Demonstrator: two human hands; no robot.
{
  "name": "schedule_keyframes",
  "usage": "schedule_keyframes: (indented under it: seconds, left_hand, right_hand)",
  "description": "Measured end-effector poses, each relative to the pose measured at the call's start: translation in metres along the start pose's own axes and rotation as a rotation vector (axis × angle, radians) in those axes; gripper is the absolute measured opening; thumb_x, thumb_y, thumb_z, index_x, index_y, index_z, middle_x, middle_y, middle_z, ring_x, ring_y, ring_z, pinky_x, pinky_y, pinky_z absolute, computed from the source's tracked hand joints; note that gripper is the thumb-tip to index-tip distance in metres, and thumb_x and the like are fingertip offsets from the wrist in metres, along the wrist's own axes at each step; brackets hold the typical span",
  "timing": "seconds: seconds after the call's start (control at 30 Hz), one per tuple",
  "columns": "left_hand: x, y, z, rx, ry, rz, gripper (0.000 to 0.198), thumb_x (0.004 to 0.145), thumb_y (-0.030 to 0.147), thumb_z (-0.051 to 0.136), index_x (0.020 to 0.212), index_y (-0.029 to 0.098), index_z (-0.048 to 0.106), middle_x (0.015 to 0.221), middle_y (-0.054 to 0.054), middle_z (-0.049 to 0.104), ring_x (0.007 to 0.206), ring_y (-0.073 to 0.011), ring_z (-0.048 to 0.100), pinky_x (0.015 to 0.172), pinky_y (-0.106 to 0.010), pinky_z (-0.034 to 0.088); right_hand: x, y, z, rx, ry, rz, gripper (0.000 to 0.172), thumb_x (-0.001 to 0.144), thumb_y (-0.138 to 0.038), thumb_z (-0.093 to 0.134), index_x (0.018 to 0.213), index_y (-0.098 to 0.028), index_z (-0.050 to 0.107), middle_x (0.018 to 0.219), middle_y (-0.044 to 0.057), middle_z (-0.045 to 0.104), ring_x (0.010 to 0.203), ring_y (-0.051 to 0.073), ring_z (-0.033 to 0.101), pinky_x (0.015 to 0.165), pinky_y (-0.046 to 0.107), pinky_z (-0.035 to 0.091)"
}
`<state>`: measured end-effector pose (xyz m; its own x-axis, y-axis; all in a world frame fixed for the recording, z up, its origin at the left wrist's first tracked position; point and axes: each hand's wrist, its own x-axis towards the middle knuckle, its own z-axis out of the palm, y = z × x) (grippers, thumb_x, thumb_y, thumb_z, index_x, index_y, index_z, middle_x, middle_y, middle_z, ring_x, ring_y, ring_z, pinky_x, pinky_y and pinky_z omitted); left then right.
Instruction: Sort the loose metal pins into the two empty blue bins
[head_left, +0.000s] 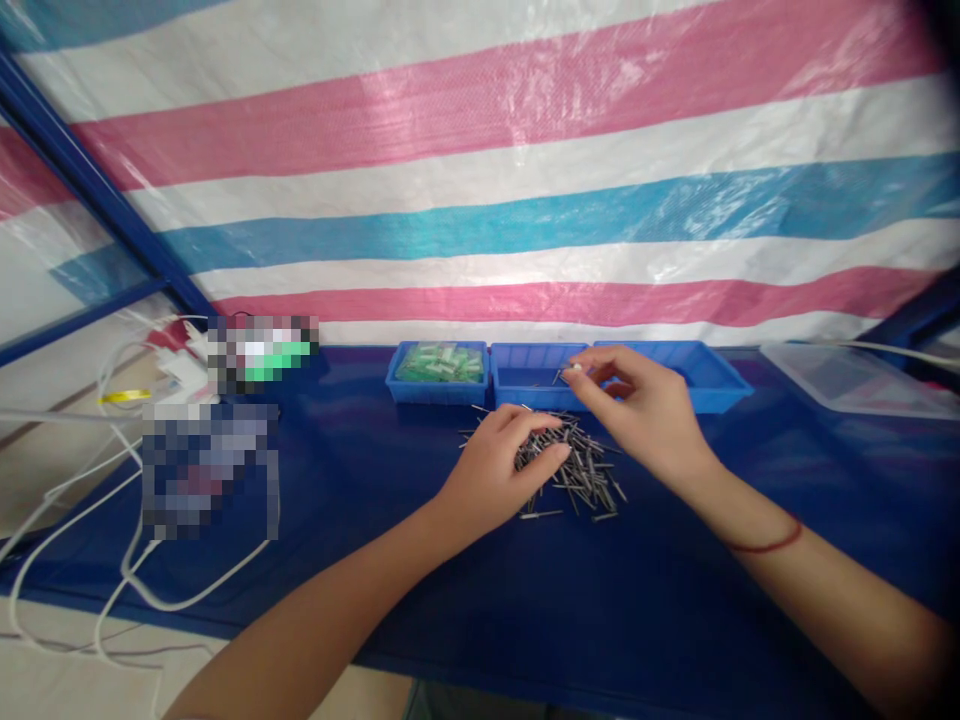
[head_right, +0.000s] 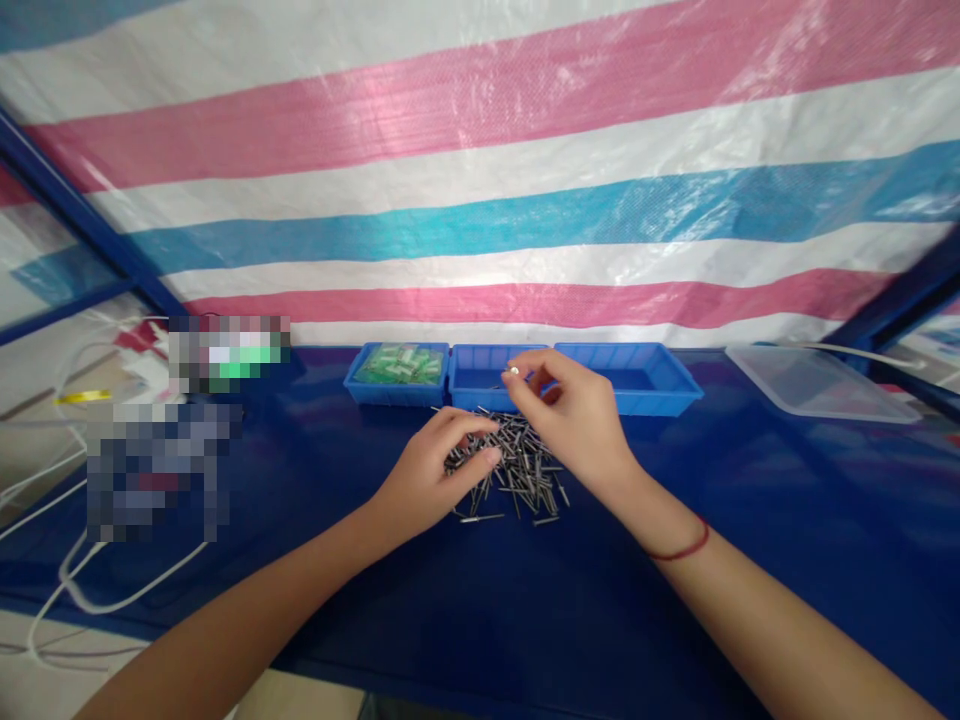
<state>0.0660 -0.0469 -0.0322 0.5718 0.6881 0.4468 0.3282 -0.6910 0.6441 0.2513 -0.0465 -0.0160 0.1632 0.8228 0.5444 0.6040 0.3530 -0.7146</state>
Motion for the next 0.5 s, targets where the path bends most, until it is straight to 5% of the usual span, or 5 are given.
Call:
schedule_keyframes:
  seconds: [0.13, 0.23, 0.5]
  left_hand:
    - [-0.006, 0.002, 0.008, 0.287, -0.217, 0.212, 0.027, 0.093, 0.04, 0.049, 0.106, 0.022, 0.066, 0.105, -0.004, 0.064, 0.099, -0.0197, 0.053, 0.086, -0.035, 0.038]
    - [-0.011, 0.0, 0.017, 0.47, -0.309, 0.333, 0.028, 0.092, 0.044, 0.05, 0.108, 0.026, 0.065, 0.109, -0.002, 0.064, 0.102, -0.0207, 0.05, 0.081, -0.037, 0.033]
    - [-0.012, -0.006, 0.023, 0.656, -0.282, 0.448, 0.011, 0.093, 0.03, 0.055, 0.09, 0.024, 0.065, 0.099, 0.001, 0.066, 0.096, -0.018, 0.051, 0.079, -0.038, 0.026]
  right_hand:
    - [0.025, 0.018, 0.012, -0.267, -0.042, -0.138, 0.018, 0.084, -0.029, 0.059, 0.098, -0.018, 0.064, 0.086, 0.006, 0.068, 0.064, 0.017, 0.058, 0.066, 0.033, 0.046]
    - [0.019, 0.02, 0.013, -0.33, -0.058, -0.179, 0.029, 0.083, -0.028, 0.058, 0.109, -0.016, 0.06, 0.091, 0.008, 0.067, 0.066, 0.018, 0.058, 0.068, 0.034, 0.047]
    - [-0.031, 0.003, -0.01, -0.251, -0.125, -0.117, 0.025, 0.085, -0.026, 0.055, 0.109, -0.019, 0.057, 0.091, 0.003, 0.065, 0.064, 0.014, 0.056, 0.061, 0.028, 0.046]
